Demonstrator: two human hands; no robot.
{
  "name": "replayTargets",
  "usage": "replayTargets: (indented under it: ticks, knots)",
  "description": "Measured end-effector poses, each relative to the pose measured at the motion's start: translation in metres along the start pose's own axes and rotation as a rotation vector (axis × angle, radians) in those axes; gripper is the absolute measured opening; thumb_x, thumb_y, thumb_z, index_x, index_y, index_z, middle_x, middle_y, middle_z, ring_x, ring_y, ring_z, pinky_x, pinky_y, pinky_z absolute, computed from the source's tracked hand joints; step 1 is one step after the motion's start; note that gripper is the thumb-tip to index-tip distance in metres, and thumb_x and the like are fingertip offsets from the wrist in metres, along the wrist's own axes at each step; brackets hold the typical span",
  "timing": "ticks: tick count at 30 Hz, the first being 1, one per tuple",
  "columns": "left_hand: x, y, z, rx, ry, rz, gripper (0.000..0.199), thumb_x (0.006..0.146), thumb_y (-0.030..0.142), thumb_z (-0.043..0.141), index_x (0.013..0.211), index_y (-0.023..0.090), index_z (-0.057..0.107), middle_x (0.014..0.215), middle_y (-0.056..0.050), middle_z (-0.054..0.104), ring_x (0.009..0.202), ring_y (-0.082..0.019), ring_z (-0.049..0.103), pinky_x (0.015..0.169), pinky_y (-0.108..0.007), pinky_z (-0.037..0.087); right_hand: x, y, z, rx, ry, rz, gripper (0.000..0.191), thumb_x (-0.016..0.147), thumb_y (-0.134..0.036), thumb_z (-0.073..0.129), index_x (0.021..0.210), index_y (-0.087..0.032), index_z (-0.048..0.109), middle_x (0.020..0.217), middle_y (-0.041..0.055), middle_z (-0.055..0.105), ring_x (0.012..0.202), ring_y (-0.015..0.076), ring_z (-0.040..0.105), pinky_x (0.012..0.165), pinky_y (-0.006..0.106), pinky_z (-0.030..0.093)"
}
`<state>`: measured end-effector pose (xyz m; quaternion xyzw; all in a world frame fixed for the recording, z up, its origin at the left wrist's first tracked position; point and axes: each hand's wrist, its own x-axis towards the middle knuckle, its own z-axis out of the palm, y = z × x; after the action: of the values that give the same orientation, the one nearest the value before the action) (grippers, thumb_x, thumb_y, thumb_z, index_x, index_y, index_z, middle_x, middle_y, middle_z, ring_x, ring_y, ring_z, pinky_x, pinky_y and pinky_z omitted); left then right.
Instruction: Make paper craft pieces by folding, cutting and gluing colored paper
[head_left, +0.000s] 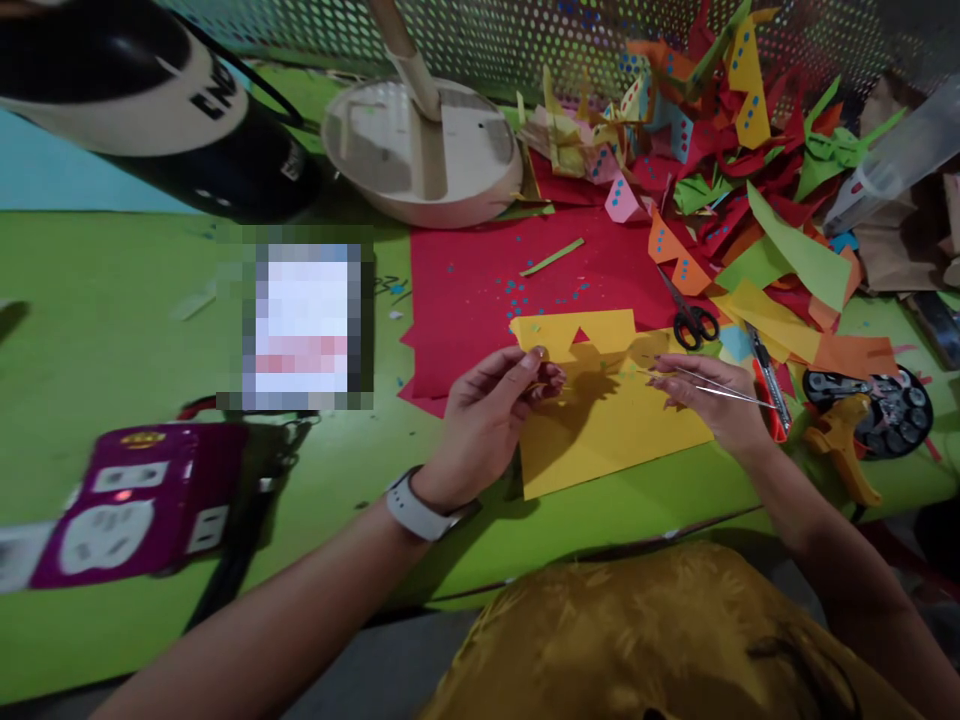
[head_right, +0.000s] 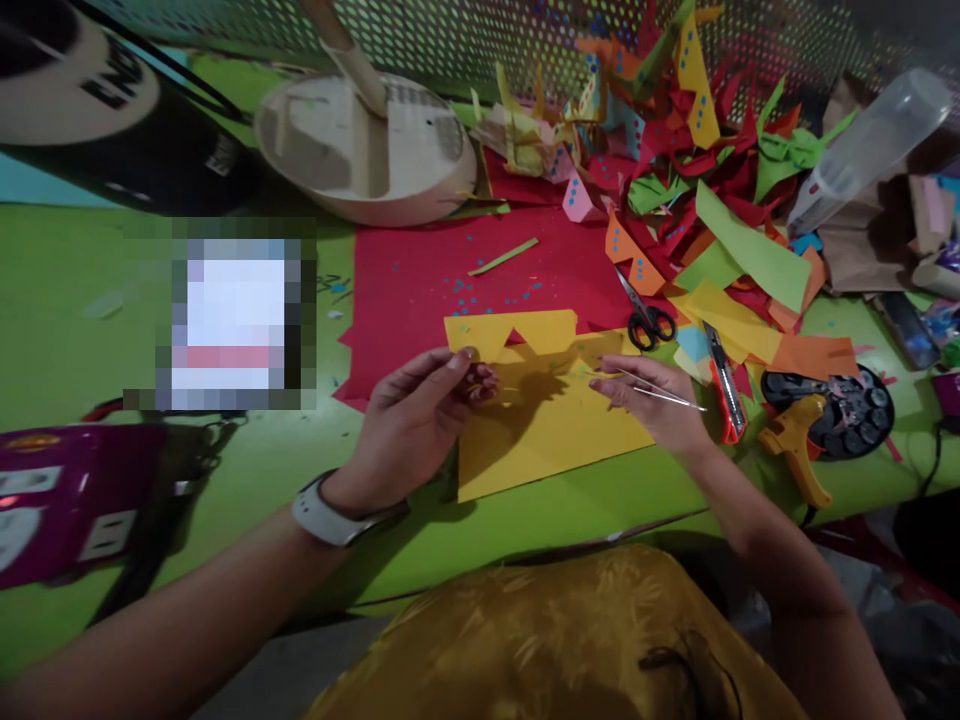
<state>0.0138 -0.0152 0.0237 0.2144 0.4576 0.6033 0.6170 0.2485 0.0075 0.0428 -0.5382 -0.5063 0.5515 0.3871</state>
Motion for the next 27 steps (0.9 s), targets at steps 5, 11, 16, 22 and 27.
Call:
replayTargets:
  ticks: [5, 11, 16, 22, 27]
  knots:
    - [0.0005, 0.0006, 0.0016, -0.012, 0.006, -0.007, 0.026, 0.059, 0.036, 0.091, 0.074, 0.023, 0.075, 0.07, 0.002, 0.073, 0.067, -0.011, 0.068, 0.064, -0.022, 0.056, -0.0006, -0.0034, 0.0005, 0.026, 0.003, 0.03, 0.03, 0.069, -0.041, 0.083, 0.092, -0.023, 0.078, 0.081, 0.0023, 0.079, 0.067, 0.017, 0.075, 0.055, 0.026, 0.062]
    - [0.0002, -0.0004, -0.0018, 0.051, 0.005, 0.0, 0.017, 0.069, 0.032, 0.084, 0.078, 0.023, 0.073, 0.072, 0.001, 0.073, 0.069, -0.012, 0.069, 0.065, -0.023, 0.056, -0.0027, -0.0046, -0.0011, -0.002, 0.059, -0.051, 0.035, 0.07, -0.043, 0.082, 0.1, -0.025, 0.077, 0.078, 0.0002, 0.077, 0.07, 0.0177, 0.075, 0.057, 0.028, 0.063]
    - [-0.0001, -0.0001, -0.0019, 0.079, 0.019, -0.006, 0.018, 0.069, 0.034, 0.084, 0.078, 0.023, 0.072, 0.072, 0.001, 0.072, 0.068, -0.013, 0.068, 0.066, -0.026, 0.057, -0.0022, -0.0053, -0.0028, -0.022, -0.005, -0.069, 0.031, 0.071, -0.04, 0.083, 0.098, -0.026, 0.077, 0.09, 0.003, 0.077, 0.078, 0.0206, 0.075, 0.067, 0.036, 0.065]
    - [-0.0009, 0.0018, -0.0004, 0.06, 0.023, -0.012, 0.022, 0.065, 0.035, 0.087, 0.077, 0.023, 0.073, 0.072, 0.001, 0.072, 0.067, -0.013, 0.067, 0.066, -0.026, 0.057, -0.0046, -0.0038, -0.0007, -0.239, 0.027, -0.281, 0.015, 0.079, -0.029, 0.076, 0.094, -0.028, 0.078, 0.095, 0.0016, 0.079, 0.089, 0.0206, 0.075, 0.084, 0.038, 0.064]
    - [-0.0008, 0.0018, -0.0006, 0.051, 0.006, -0.017, 0.021, 0.066, 0.033, 0.086, 0.077, 0.022, 0.072, 0.072, 0.001, 0.072, 0.068, -0.013, 0.068, 0.068, -0.026, 0.057, -0.0059, 0.0038, 0.0021, -0.271, 0.059, -0.211, 0.02, 0.079, -0.035, 0.076, 0.097, -0.028, 0.078, 0.092, 0.0011, 0.079, 0.085, 0.0215, 0.077, 0.081, 0.038, 0.065]
